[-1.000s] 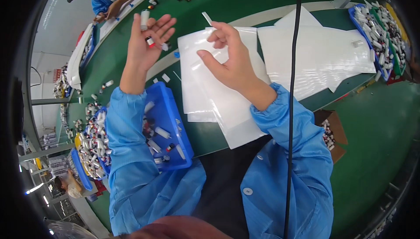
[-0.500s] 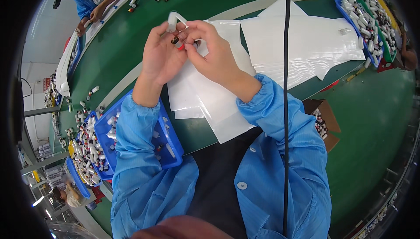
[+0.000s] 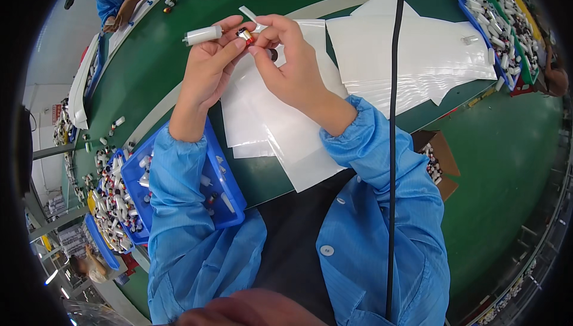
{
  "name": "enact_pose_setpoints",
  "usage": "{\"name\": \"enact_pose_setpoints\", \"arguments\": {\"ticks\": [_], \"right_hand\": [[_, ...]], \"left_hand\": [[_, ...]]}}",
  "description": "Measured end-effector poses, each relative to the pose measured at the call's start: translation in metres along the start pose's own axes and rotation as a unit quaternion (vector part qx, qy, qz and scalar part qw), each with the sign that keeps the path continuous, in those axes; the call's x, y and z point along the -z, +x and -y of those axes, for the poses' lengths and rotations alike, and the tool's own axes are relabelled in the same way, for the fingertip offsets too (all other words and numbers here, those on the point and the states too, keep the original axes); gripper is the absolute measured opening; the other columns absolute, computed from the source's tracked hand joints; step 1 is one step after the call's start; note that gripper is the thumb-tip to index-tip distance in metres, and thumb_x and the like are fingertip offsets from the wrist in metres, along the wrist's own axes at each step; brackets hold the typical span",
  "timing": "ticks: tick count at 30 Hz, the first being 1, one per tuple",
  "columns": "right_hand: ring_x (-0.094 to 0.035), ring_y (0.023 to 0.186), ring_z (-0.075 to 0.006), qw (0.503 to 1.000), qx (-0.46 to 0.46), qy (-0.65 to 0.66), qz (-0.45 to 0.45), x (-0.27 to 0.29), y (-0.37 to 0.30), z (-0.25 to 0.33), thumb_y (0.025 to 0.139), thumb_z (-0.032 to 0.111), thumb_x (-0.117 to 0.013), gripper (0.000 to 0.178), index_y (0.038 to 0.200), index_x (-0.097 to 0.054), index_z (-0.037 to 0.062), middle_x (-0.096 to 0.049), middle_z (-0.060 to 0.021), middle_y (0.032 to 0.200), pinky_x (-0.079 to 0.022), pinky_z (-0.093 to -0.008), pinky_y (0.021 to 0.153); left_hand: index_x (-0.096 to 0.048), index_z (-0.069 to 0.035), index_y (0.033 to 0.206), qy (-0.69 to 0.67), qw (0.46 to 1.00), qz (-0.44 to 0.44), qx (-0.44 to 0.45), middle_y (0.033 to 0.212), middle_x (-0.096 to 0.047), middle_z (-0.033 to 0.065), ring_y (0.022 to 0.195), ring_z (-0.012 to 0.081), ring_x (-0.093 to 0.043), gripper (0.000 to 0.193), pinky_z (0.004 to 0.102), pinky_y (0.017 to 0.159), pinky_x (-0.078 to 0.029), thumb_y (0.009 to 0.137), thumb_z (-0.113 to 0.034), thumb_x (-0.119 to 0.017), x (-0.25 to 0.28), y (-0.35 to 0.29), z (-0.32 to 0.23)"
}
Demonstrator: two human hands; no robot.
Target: The recorder is assembling small electronic or mechanical parts, specifically placing a white cylindrical component into a small assembly with a red base.
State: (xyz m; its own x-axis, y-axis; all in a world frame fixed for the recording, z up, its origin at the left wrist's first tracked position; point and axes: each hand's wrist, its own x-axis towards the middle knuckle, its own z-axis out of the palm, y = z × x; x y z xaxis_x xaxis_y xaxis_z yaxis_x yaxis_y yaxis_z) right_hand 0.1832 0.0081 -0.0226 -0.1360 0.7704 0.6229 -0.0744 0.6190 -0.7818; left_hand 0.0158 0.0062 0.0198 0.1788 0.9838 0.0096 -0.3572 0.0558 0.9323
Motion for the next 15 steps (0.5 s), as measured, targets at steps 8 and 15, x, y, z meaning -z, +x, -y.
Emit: {"name": "enact_pose_setpoints", "arguments": {"ticks": [8,15], "right_hand": [[-0.060,0.081,-0.0135,0.998,0.045,-0.031,-0.029,0.008,0.011,-0.003,0.087,0.000,-0.068,0.031,0.116,-0.057,0.0002,-0.063,-0.0042,0.087,-0.049,-0.0269,0.075],[-0.063,0.077,-0.0097,0.955,-0.181,0.233,-0.003,0.026,0.019,0.006,0.088,0.004,-0.069,0.014,0.100,-0.065,-0.0018,-0.068,-0.0052,0.087,-0.049,-0.0225,0.069]], "left_hand": [[-0.049,0.003,0.136,0.046,0.998,0.038,-0.036,0.126,-0.062,0.0174,0.112,0.0210,-0.063,0.045,0.0314,0.099,-0.051,0.092,0.003,-0.059,0.003,0.000,0.005],[-0.050,0.001,0.136,0.123,0.989,0.053,-0.060,0.123,-0.063,0.0134,0.113,0.0176,-0.061,0.045,0.0290,0.098,-0.050,0.092,0.005,-0.058,0.001,-0.003,0.008]]}}
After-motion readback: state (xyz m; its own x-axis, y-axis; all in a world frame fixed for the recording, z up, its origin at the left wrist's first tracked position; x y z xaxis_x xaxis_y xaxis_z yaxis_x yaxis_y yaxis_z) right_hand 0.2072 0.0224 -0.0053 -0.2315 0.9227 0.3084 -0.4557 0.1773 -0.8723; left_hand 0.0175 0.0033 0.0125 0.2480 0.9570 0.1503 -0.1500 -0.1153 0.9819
